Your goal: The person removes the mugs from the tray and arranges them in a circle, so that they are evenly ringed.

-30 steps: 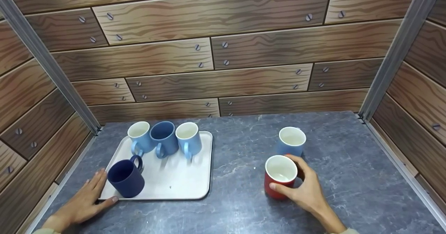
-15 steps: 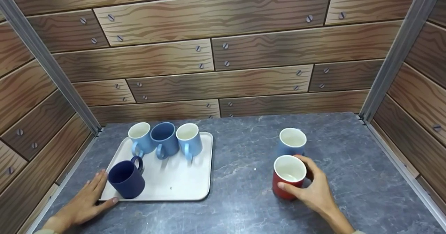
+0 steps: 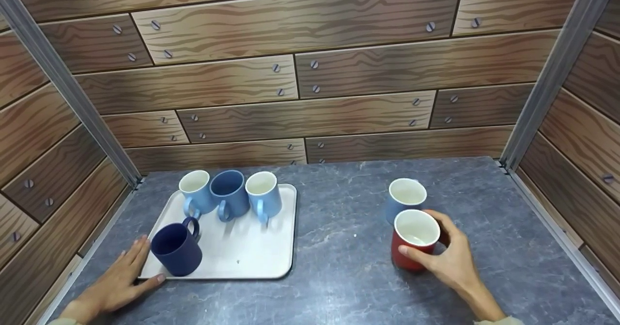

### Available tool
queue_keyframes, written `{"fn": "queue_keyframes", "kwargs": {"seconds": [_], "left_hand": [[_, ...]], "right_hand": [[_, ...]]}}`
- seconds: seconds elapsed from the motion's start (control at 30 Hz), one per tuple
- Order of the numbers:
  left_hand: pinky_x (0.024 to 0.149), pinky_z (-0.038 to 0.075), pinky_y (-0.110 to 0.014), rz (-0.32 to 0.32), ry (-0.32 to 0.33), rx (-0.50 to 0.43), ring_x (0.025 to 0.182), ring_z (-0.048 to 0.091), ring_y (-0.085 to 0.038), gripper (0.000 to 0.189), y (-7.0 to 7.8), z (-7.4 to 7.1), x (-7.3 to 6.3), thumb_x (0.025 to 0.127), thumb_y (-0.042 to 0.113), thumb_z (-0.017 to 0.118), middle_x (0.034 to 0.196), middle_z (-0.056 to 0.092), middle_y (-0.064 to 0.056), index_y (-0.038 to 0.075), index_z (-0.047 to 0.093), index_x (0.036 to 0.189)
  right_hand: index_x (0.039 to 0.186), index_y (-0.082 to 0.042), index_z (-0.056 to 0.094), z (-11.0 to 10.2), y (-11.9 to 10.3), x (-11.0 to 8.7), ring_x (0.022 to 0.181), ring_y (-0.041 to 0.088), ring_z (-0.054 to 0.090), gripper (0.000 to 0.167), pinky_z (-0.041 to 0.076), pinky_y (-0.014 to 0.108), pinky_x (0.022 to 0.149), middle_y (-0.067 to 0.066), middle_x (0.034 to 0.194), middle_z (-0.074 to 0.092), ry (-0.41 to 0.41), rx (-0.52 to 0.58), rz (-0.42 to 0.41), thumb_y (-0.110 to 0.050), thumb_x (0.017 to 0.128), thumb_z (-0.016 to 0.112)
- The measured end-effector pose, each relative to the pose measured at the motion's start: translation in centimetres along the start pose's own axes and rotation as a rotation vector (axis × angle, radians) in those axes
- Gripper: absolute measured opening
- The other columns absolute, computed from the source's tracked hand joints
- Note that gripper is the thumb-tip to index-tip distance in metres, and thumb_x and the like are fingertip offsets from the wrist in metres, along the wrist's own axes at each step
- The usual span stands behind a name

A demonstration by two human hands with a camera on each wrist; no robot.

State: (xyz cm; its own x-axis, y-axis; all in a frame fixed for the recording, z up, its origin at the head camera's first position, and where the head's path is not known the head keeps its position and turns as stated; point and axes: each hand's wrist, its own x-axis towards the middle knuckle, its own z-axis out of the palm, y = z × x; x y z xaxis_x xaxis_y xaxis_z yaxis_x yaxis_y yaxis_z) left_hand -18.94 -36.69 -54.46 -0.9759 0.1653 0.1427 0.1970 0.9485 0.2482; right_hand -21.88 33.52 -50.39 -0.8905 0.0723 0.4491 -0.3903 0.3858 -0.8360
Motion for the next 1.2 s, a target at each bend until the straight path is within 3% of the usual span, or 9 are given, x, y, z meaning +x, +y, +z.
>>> {"fn": "queue_keyframes", "kwargs": {"seconds": [0.27,0.73,1.2], "left_hand": [[0.129,0.025,-0.066,0.000,-0.004,0.003,0.159,0.028,-0.050,0.108,0.1,-0.1,-0.1,0.096,0.067,0.066,0.171,0.029,-0.031,-0.011,0.031,0.162],[0.128,0.027,-0.066,0.010,0.012,-0.002,0.159,0.029,-0.049,0.109,0.1,-0.1,0.1,0.095,0.067,0.068,0.170,0.030,-0.031,-0.011,0.032,0.162],[0.129,0.026,-0.066,0.001,-0.003,-0.003,0.159,0.028,-0.049,0.109,-0.1,0.1,0.0,0.096,0.067,0.066,0.171,0.028,-0.031,-0.011,0.031,0.162]], "right_hand": [[0.139,0.007,0.059,-0.8,1.4,0.6,0.098,0.002,0.068,0.076,0.052,0.009,0.087,-0.016,0.117,0.072,0.026,-0.012,0.006,0.017,0.070,0.090],[0.140,-0.001,0.057,-3.2,5.0,1.8,0.095,-0.006,0.065,0.072,0.050,0.005,0.081,-0.030,0.112,0.066,0.079,-0.106,0.114,0.005,0.077,0.092],[0.138,-0.007,0.059,-3.7,5.7,3.7,0.094,-0.010,0.061,0.068,0.048,0.003,0.080,-0.033,0.108,0.062,0.096,-0.117,0.153,-0.002,0.080,0.093]]}}
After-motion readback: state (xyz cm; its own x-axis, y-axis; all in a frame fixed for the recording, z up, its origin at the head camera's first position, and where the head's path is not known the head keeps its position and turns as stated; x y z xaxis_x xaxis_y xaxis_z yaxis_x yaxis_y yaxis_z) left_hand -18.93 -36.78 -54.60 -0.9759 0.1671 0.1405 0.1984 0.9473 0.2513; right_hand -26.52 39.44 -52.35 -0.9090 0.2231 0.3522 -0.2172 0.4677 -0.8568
